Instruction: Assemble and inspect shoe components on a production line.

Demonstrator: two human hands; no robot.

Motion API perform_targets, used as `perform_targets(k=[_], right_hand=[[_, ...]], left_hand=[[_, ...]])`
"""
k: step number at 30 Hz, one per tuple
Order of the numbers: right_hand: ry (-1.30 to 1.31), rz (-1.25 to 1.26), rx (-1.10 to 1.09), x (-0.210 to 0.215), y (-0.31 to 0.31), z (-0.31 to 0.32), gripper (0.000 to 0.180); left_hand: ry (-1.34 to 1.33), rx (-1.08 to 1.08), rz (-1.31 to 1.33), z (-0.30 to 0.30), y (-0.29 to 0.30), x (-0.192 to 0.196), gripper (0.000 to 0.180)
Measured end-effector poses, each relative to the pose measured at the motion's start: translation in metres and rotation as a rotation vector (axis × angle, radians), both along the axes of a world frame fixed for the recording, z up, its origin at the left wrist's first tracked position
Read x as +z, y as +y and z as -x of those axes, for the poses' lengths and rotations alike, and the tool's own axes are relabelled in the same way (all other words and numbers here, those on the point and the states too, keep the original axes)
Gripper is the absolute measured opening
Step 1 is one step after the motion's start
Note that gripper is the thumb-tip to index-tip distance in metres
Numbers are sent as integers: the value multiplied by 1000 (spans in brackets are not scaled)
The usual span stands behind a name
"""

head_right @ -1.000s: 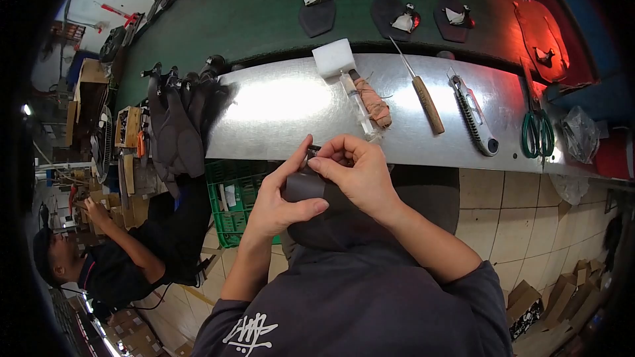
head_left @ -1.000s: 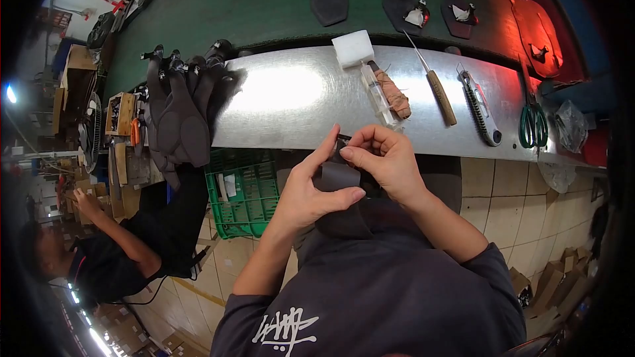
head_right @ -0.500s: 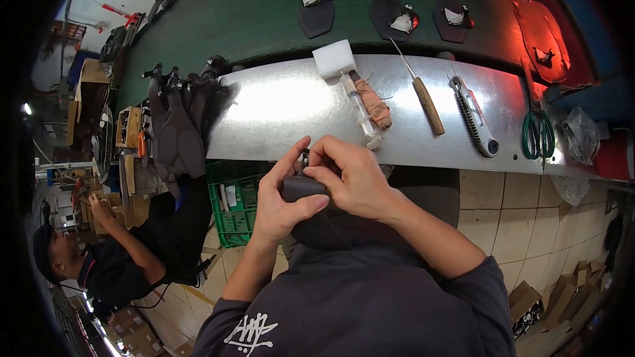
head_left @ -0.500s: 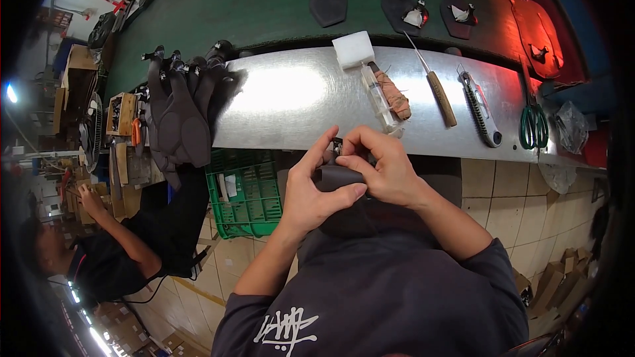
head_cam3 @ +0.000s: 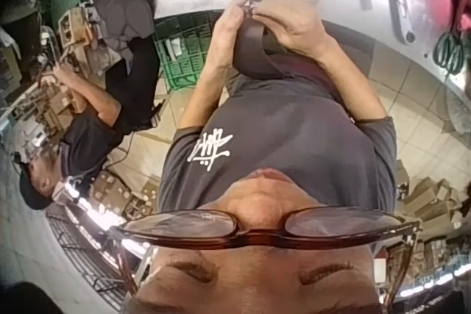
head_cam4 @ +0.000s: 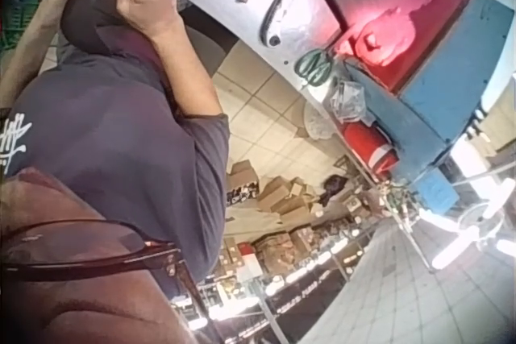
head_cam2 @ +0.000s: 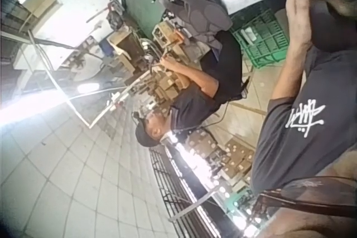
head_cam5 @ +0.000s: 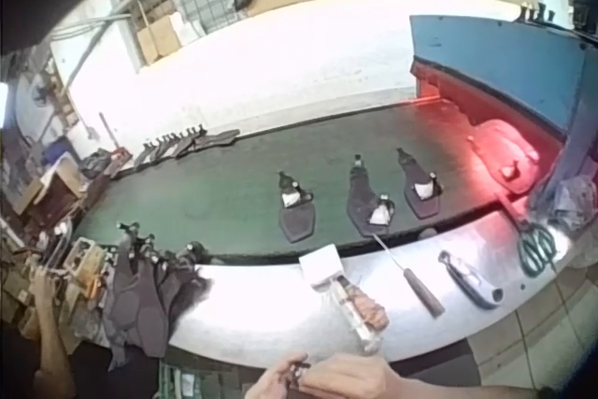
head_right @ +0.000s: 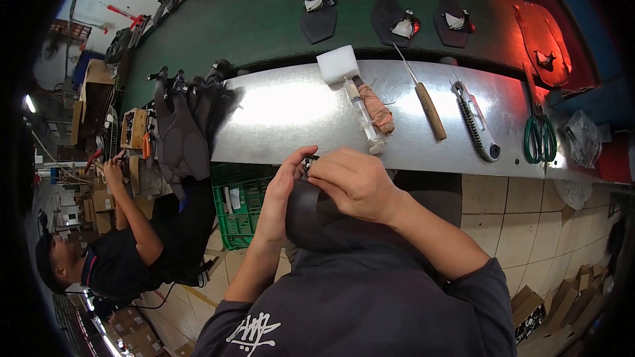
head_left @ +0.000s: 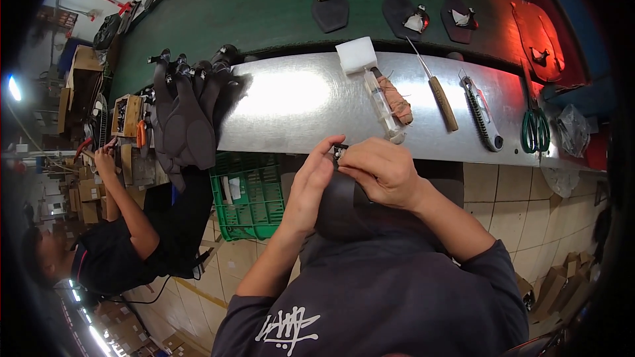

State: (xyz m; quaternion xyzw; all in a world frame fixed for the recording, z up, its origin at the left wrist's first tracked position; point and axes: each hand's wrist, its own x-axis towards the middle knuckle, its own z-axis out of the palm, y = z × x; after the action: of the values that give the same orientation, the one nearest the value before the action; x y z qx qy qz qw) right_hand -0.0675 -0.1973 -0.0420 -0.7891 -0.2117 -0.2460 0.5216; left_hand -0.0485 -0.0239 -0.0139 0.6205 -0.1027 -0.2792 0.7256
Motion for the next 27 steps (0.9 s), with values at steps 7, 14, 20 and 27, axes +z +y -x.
perform_targets(k=[7,14,20,27], right_hand=[[-123,233,60,8,-10,0,30],[-65,200,59,7,-7,1,32],[631,-647,79,4,11,3,32],[805,-1056,195,-3,25,-4,31]], left_hand=[[448,71,216,-11,6,12,39],[416,105,95,-19,8,18,38],[332,122,69,-16,1,14,44],[224,146,109,-13,-6,11,49]])
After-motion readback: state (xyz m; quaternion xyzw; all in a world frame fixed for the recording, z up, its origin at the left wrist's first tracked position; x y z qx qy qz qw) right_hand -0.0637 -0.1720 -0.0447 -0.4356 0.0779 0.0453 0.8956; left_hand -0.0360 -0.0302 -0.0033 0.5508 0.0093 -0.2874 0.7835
